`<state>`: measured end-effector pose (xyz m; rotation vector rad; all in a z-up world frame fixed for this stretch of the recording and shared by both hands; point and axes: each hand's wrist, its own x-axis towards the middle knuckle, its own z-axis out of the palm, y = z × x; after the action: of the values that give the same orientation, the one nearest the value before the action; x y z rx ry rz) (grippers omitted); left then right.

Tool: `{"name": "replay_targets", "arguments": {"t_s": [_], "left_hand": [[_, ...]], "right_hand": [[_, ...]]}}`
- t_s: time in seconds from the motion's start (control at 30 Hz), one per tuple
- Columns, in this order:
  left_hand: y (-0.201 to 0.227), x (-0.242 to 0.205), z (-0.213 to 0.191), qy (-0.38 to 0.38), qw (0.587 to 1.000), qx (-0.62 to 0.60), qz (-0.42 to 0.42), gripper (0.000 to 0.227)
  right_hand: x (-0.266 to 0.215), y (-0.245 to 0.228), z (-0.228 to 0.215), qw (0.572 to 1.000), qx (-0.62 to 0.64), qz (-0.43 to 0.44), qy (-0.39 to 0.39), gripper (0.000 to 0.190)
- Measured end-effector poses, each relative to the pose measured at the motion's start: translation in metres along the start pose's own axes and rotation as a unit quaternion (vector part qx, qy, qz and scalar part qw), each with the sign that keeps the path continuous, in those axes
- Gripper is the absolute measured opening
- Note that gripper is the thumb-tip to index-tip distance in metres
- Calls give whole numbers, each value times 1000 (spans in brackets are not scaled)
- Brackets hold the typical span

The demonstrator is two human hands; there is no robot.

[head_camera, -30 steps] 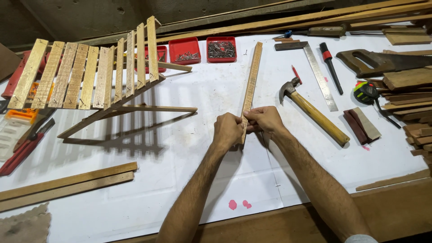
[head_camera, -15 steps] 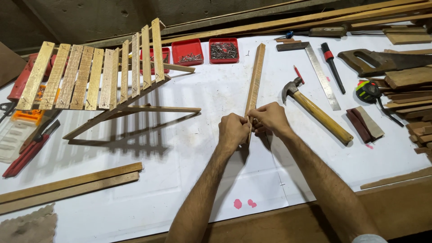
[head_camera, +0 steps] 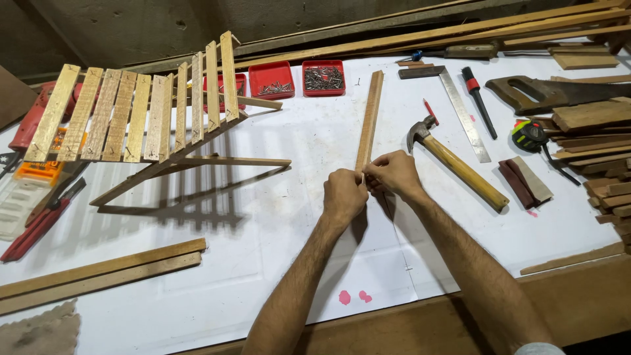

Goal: The person assembles a small slatted wooden lounge chair on a workbench. They pick up thin wood strips, align them against the chair frame, position nails, and hammer the nails in by hand, working on one strip at a time and setting finished pieces aside.

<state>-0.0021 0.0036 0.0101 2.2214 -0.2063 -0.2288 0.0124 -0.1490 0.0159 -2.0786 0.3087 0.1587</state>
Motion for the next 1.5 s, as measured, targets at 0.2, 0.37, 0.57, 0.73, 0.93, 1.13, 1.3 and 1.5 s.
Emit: {"name": "replay_targets", "arguments": {"t_s": [0.2, 0.37, 0.57, 0.73, 0.93, 1.13, 1.3, 1.5], "left_hand": [[-18, 4, 3, 14, 1000, -21, 13, 24], [-11, 6, -17, 25, 1000, -5, 0, 30], [-5, 39, -45, 73, 997, 30, 6, 26], [-1, 94, -65, 101, 994, 41, -10, 25], [-8, 176, -78, 133, 990, 39, -9, 25], [-15, 246, -84, 169, 984, 37, -29, 23], [-32, 285, -78, 208, 975, 70, -35, 24], [-38, 306, -76, 210, 969, 121, -36, 23]], "right_hand": [[-4, -3, 0, 1000, -17, 7, 13, 23], [3, -2, -2, 996, -70, -50, 32, 25], [45, -16, -7, 986, -118, -114, 13, 25], [116, -29, -8, 963, -180, -200, 3, 25], [196, -61, 0, 964, -177, -199, -14, 24], [283, -74, 20, 951, -196, -240, 6, 21], [315, -92, 31, 944, -241, -225, 7, 23], [324, -96, 44, 913, -313, -261, 18, 21]]}}
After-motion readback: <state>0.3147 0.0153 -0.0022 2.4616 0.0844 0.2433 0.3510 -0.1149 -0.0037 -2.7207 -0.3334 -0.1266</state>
